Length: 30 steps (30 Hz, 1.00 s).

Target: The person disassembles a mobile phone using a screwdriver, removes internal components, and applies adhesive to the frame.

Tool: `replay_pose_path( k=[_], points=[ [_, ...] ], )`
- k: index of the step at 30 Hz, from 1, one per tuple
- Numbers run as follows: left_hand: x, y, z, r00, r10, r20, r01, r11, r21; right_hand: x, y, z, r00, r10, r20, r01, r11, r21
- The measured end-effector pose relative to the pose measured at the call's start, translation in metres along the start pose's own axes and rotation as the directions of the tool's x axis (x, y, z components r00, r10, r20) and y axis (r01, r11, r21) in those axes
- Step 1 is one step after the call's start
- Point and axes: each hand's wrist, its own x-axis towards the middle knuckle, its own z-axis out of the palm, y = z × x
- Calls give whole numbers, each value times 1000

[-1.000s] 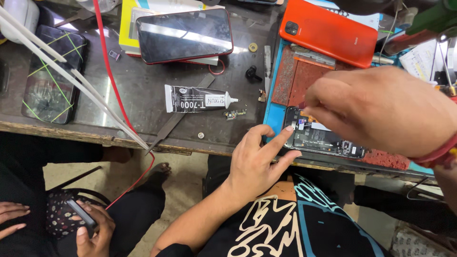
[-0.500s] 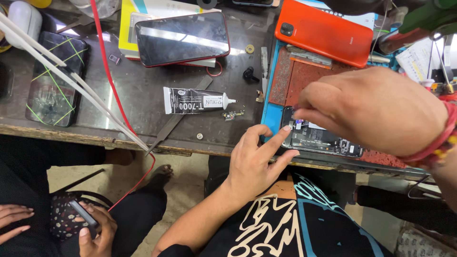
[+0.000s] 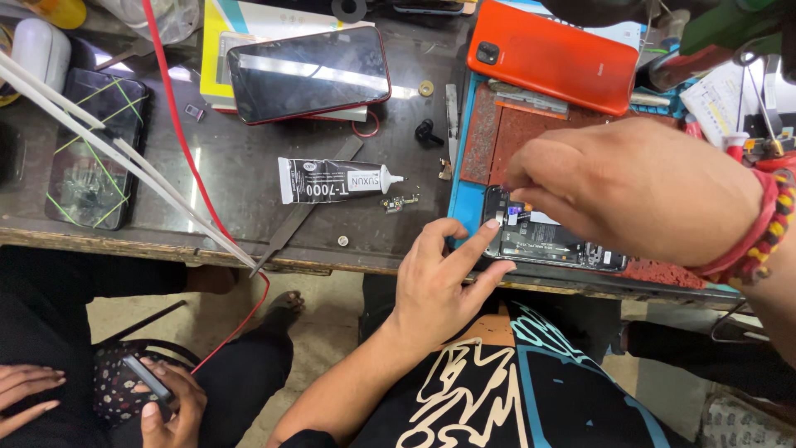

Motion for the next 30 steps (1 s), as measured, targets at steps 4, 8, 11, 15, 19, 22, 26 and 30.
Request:
replay_pose_path(
  k=[4, 8, 11, 15, 19, 22, 26, 30],
  points=[
    [1, 1, 0, 1000, -2, 5, 2, 1000, 3, -4, 0, 1, 978, 186, 94, -164, 966, -198],
    [1, 1, 0, 1000, -4, 8, 4, 1000, 7, -7, 3, 4, 995, -42, -92, 43, 999, 9],
    [1, 2, -1, 1000, -3, 7, 3, 1000, 15, -9, 5, 9, 996, 88, 7, -86, 989, -118],
    [2, 2, 0, 1000, -2, 4, 2, 1000, 11, -11, 8, 12, 997, 0, -78, 5, 998, 61],
    [1, 2, 0, 1000, -4, 12, 4, 1000, 18, -15, 7, 15, 997, 28, -70, -27, 1000, 4],
    [1, 2, 0, 1000, -2, 12, 2, 1000, 21, -18, 10, 21, 990, 40, -132, -39, 999, 15],
    [2, 2, 0, 1000, -4, 17, 4, 1000, 18, -33, 13, 26, 934, 160, -319, -102, 977, 189],
    [2, 2, 0, 1000, -8, 22, 7, 1000, 16, -37, 18, 46, 855, 259, -450, -105, 935, 338]
  ],
)
